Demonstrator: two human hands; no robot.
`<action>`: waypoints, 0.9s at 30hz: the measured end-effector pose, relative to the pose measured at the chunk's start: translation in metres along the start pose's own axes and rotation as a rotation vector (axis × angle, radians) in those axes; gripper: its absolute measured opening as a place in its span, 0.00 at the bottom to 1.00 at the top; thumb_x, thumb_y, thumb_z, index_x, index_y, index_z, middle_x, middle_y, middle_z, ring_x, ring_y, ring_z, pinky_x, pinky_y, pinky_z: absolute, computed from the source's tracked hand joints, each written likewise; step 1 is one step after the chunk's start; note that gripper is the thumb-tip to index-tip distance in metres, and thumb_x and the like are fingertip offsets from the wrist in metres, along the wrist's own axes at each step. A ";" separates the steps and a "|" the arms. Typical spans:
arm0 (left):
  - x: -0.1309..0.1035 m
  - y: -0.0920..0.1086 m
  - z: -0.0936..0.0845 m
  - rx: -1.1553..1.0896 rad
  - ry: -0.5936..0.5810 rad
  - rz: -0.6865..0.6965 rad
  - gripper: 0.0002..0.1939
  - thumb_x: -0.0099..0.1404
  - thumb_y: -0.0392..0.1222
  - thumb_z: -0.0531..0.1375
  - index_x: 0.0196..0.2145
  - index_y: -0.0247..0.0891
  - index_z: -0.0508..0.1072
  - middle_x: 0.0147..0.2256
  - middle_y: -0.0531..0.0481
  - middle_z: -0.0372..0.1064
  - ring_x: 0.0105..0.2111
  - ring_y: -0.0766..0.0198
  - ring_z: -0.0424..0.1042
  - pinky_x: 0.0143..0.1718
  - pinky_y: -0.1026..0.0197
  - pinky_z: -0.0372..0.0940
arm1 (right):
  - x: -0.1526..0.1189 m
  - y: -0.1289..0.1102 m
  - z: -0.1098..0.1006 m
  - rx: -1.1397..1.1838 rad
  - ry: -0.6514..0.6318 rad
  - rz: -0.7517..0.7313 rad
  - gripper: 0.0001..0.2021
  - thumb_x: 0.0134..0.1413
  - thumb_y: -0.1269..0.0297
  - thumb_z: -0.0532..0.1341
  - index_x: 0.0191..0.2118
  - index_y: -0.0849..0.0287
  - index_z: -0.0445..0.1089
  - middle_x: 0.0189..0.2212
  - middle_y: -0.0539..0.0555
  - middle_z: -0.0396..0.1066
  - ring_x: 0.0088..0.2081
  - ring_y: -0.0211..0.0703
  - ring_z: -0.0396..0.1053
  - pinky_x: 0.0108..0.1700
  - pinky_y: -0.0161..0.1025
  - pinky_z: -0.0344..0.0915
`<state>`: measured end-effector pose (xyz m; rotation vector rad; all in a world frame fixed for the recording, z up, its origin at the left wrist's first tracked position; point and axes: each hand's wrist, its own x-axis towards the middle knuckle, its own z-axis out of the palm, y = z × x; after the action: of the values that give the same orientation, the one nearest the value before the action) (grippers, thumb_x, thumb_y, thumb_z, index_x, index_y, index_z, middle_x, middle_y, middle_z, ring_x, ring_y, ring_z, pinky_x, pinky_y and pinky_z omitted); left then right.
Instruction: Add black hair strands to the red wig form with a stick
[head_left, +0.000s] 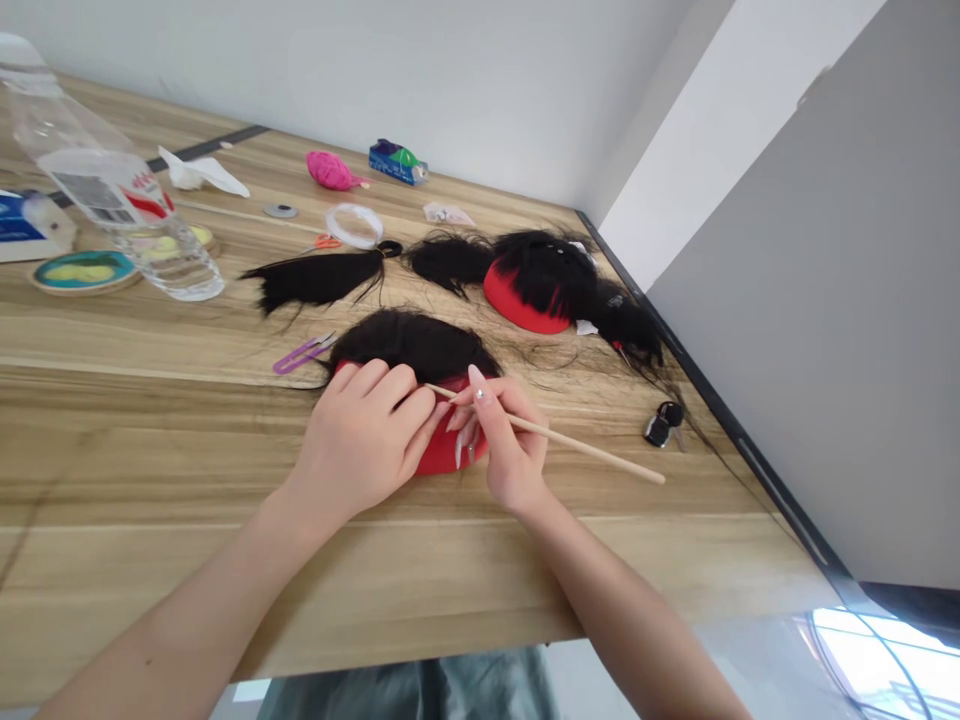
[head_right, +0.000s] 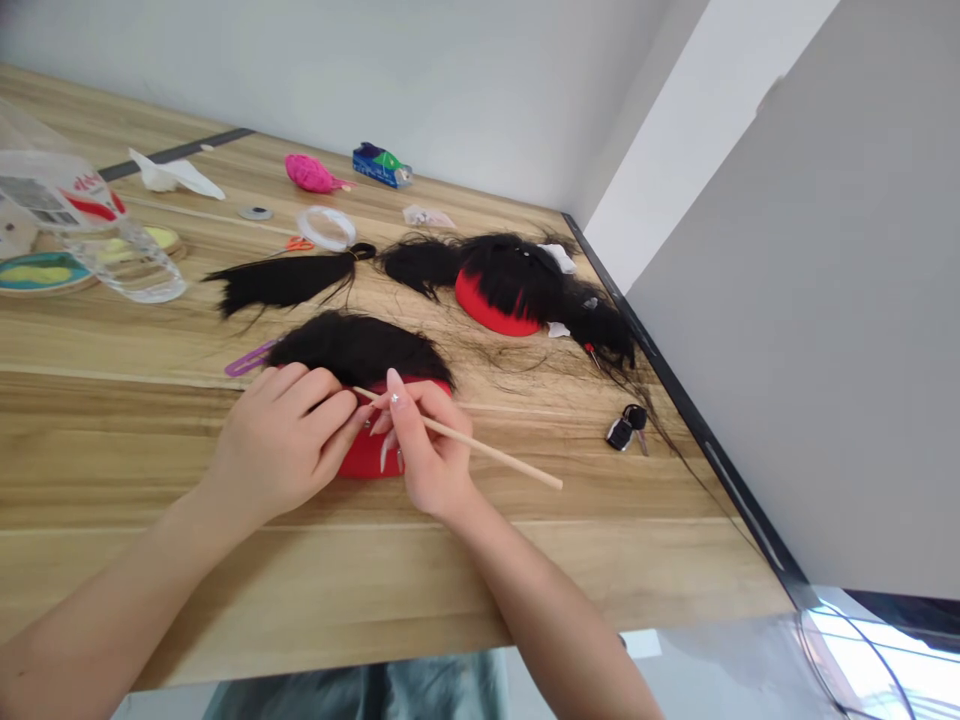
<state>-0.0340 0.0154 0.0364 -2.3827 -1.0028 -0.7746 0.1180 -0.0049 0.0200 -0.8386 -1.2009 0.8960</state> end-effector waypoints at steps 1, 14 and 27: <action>0.000 0.000 0.000 -0.007 -0.007 -0.002 0.12 0.67 0.39 0.54 0.26 0.37 0.70 0.26 0.46 0.64 0.29 0.57 0.59 0.30 0.54 0.54 | -0.001 0.001 0.000 -0.021 -0.013 -0.013 0.12 0.62 0.58 0.58 0.31 0.58 0.72 0.20 0.48 0.69 0.18 0.32 0.63 0.21 0.31 0.62; 0.000 -0.002 0.000 -0.016 0.005 0.010 0.11 0.64 0.37 0.52 0.26 0.38 0.70 0.27 0.44 0.66 0.29 0.56 0.59 0.28 0.54 0.55 | -0.004 0.001 -0.001 -0.491 -0.194 -0.413 0.08 0.62 0.69 0.56 0.33 0.56 0.70 0.24 0.50 0.70 0.25 0.37 0.66 0.31 0.37 0.66; 0.000 -0.002 -0.001 0.007 -0.004 0.032 0.10 0.65 0.37 0.53 0.28 0.37 0.70 0.26 0.46 0.64 0.29 0.56 0.60 0.29 0.54 0.54 | -0.004 -0.003 -0.003 -0.447 -0.179 -0.337 0.06 0.62 0.70 0.57 0.37 0.58 0.71 0.27 0.51 0.73 0.27 0.37 0.69 0.32 0.35 0.67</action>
<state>-0.0359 0.0164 0.0373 -2.3891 -0.9644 -0.7537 0.1209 -0.0099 0.0203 -0.8828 -1.6781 0.4372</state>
